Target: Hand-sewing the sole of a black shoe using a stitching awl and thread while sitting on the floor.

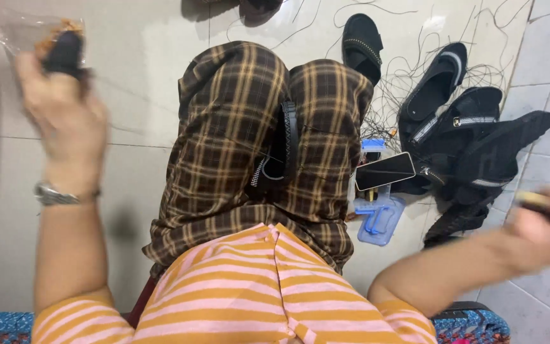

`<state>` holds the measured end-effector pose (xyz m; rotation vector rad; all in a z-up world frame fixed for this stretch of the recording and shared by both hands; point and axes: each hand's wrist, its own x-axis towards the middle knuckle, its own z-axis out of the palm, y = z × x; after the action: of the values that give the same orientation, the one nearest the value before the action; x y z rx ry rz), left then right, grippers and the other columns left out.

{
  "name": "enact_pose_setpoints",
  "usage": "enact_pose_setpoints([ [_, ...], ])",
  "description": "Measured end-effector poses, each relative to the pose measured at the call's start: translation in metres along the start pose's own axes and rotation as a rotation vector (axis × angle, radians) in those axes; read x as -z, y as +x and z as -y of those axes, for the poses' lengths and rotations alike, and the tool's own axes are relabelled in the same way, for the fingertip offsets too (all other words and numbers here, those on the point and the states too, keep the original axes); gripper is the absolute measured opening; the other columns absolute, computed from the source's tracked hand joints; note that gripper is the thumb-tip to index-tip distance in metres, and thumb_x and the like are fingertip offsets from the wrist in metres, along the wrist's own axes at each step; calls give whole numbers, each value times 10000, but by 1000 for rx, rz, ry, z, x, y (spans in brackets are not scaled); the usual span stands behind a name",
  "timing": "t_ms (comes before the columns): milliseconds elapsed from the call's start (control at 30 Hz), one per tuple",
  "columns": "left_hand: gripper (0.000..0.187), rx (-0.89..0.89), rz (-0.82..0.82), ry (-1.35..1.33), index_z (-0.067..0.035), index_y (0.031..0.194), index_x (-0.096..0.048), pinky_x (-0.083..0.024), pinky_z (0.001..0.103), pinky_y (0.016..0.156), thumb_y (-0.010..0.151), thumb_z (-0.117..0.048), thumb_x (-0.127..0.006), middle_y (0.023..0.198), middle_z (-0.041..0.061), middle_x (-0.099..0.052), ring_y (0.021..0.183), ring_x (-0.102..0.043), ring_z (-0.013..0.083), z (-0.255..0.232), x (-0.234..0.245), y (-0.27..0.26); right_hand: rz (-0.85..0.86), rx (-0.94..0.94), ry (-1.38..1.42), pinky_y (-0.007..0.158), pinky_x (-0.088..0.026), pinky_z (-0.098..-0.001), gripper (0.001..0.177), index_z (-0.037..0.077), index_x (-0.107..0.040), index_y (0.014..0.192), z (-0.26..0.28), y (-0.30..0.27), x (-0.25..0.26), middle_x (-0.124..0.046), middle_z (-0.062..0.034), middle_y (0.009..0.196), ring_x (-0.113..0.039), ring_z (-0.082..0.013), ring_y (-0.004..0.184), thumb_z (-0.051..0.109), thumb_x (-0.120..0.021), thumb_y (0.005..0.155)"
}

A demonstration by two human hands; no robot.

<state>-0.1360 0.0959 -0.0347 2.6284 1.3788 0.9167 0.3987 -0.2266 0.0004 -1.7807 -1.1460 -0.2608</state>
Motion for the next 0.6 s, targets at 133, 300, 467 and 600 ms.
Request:
enact_pose_setpoints([
  [133,280,122,285,375,94,1224,-745,-504,501,910,1006,-62,-827,1338,260,-510,952,-650,442,-2,-3,-13,-472,-325,-320,427,-401,-328,245,52,-655,816,-94,-8,47,-599,-61,678,-525,-153,530,221,-831,787],
  [300,404,-154,596,-642,137,1159,-657,-384,394,1168,779,64,-544,1411,233,-561,1304,-541,371,-136,2,19,370,115,-221,1078,-434,-438,237,-6,-708,1234,116,-8,-92,-666,-147,1225,-584,-324,1166,-103,-625,1035],
  [467,467,-94,668,-536,-36,638,-629,-495,455,505,970,-360,-683,668,112,-640,609,-661,400,-157,-22,16,805,-248,338,618,-587,-295,100,122,-801,933,163,-43,-150,-768,-33,726,-740,-195,672,151,-805,838],
  [600,467,-22,611,-579,-70,562,-609,-460,385,431,931,-336,-716,565,47,-563,503,-622,354,-160,-40,6,778,-320,364,490,-480,-307,54,124,-772,814,169,-44,-156,-653,-27,558,-565,-179,473,105,-766,865],
])
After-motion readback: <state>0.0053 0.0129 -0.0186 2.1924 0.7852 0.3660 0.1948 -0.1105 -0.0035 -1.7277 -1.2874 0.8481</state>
